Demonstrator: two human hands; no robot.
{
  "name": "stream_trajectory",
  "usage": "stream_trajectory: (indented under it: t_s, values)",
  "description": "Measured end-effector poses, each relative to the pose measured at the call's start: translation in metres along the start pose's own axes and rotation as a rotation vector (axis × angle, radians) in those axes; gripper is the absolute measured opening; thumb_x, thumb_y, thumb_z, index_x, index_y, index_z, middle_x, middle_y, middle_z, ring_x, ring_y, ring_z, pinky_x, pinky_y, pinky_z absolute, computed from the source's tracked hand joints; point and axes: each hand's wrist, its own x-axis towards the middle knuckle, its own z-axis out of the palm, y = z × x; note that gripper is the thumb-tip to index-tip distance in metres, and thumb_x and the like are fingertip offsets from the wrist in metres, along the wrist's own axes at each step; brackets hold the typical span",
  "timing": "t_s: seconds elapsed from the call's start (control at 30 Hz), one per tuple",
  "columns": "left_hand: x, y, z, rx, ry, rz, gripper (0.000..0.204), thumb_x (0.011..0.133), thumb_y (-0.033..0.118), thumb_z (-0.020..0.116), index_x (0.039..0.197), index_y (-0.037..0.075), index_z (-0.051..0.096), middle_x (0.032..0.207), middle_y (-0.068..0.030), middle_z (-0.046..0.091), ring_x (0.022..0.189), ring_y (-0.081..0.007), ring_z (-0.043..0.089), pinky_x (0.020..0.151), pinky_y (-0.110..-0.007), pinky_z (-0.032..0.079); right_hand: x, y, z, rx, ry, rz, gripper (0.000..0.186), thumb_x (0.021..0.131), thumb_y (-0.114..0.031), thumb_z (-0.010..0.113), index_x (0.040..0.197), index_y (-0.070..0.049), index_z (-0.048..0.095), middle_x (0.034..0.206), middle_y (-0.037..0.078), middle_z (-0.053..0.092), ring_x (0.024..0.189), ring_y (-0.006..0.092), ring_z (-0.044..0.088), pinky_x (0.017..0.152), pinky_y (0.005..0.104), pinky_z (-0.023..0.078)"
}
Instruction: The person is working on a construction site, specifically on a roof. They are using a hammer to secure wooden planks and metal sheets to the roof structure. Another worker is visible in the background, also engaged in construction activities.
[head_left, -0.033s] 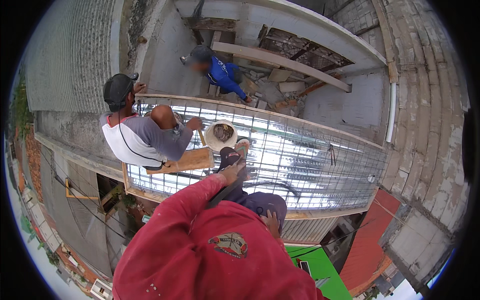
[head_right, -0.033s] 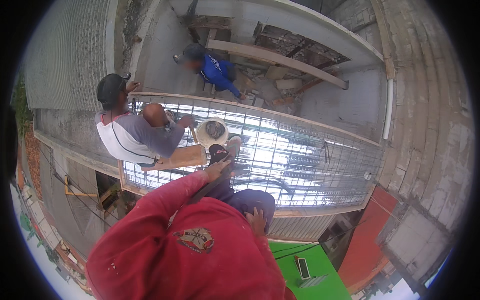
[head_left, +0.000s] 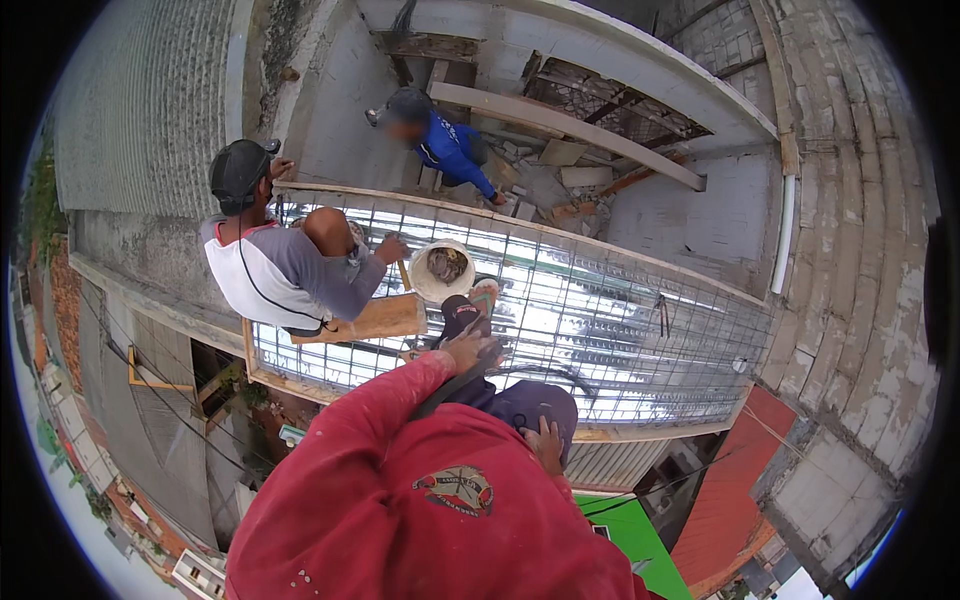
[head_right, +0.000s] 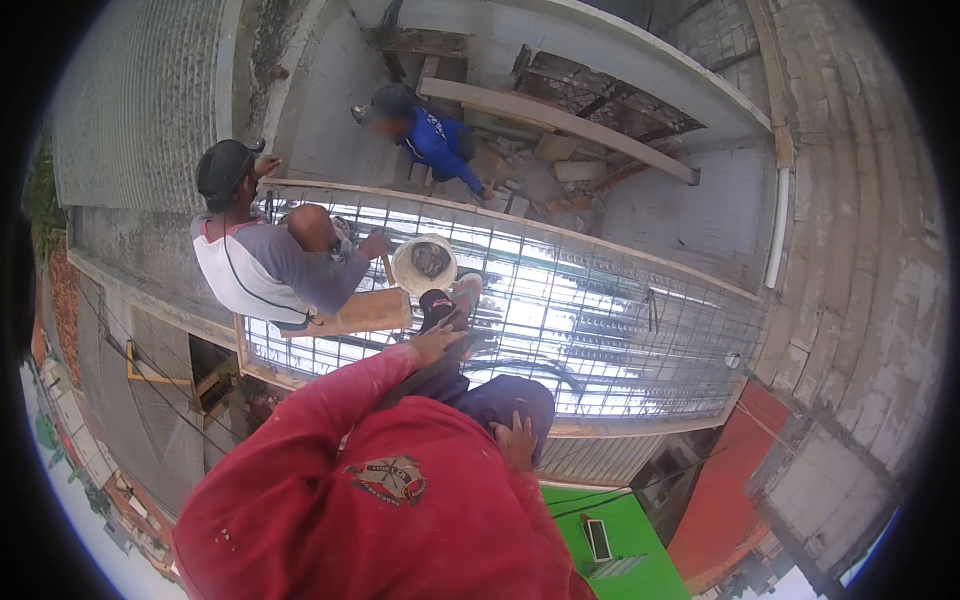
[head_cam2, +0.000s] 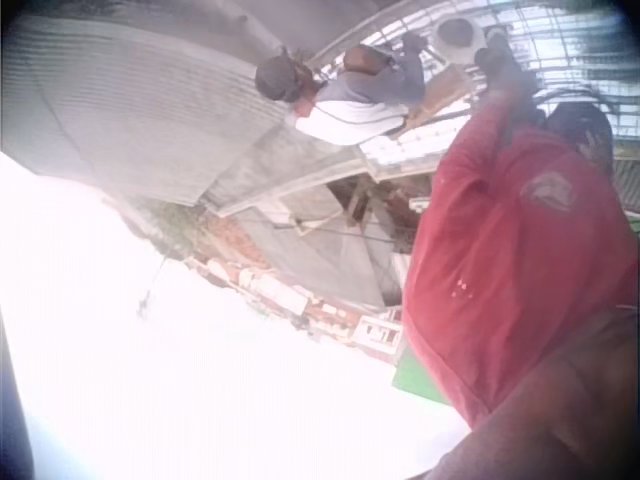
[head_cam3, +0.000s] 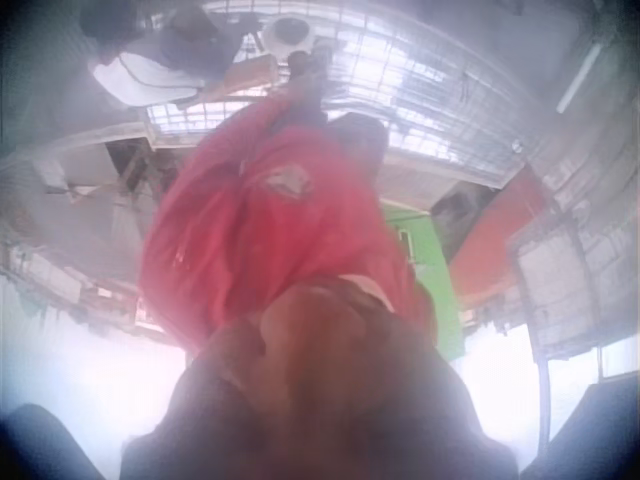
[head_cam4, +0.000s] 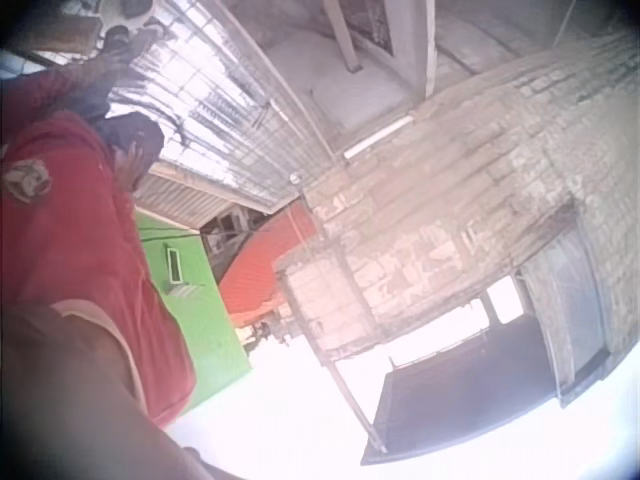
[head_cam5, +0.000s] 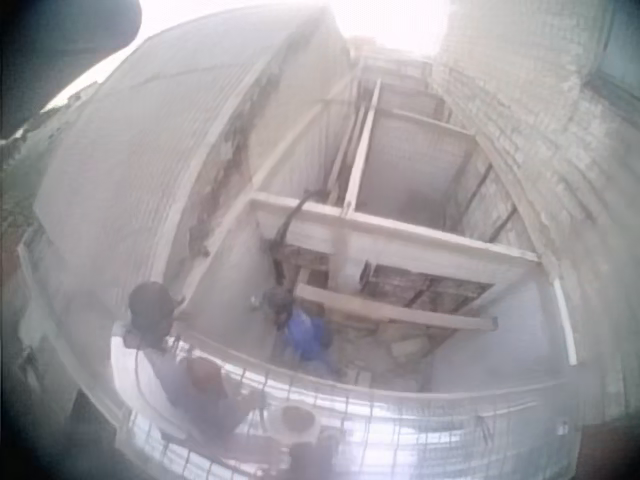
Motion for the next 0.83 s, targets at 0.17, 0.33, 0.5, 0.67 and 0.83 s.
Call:
stream_trajectory:
  t_s: [0.17, 0.33, 0.5, 0.67, 0.83]
  values:
    - [-0.020, 0.026, 0.015, 0.156, -0.144, -0.096, 0.057, 0.092, 0.071, 0.045, 0.133, 0.036, 0.063, 0.163, -0.0070, 0.029, 0.152, -0.0374, 0.015, 0.113, -0.075, 0.011, 0.058, 0.032, -0.092, -0.002, 0.080, -0.144, 0.051, 0.107, -0.033, 0.027, 0.112, -0.020, 0.076, 0.149, 0.030, 0.040, 0.132, 0.0561, 0.038, 0.115, 0.0540, 0.029]
    - [-0.001, 0.010, 0.038, -0.152, 0.122, -0.207, 0.062, 0.091, 0.072, 0.046, 0.135, 0.031, 0.062, 0.163, -0.0053, 0.029, 0.153, -0.0333, 0.015, 0.115, -0.072, 0.014, 0.148, 0.053, -0.146, 0.224, -0.042, -0.119, 0.049, 0.102, -0.043, 0.047, 0.136, -0.009, 0.059, 0.142, 0.029, 0.049, 0.139, 0.0471, 0.037, 0.118, 0.0440, 0.028]
    - [0.017, 0.029, 0.077, -0.335, 0.435, -0.267, 0.060, 0.091, 0.067, 0.051, 0.133, 0.026, 0.064, 0.160, -0.0072, 0.034, 0.151, -0.0349, 0.020, 0.116, -0.063, 0.021, 0.226, 0.068, -0.186, -0.111, -0.155, 0.054, 0.074, 0.089, -0.056, 0.065, 0.140, -0.004, 0.049, 0.134, 0.028, 0.056, 0.127, 0.0442, 0.053, 0.108, 0.0458, 0.042]
    - [0.027, 0.091, 0.106, -0.310, 0.564, -0.429, 0.052, 0.093, 0.058, 0.057, 0.128, 0.021, 0.068, 0.154, -0.0122, 0.043, 0.145, -0.0420, 0.031, 0.118, -0.049, 0.028, 0.259, 0.102, -0.230, -0.149, -0.184, 0.031, 0.060, 0.090, -0.058, 0.063, 0.117, -0.005, 0.058, 0.115, 0.024, 0.067, 0.109, 0.0420, 0.063, 0.093, 0.0461, 0.048]
    - [0.043, 0.113, 0.140, -0.501, 0.553, -0.604, 0.067, 0.089, 0.070, 0.054, 0.142, 0.028, 0.056, 0.166, -0.0017, 0.021, 0.153, -0.0350, 0.012, 0.113, -0.074, 0.016, 0.318, 0.115, -0.254, -0.345, -0.387, -0.052, 0.061, 0.091, -0.061, 0.060, 0.123, -0.009, 0.059, 0.122, 0.023, 0.066, 0.114, 0.0434, 0.062, 0.097, 0.0490, 0.047]
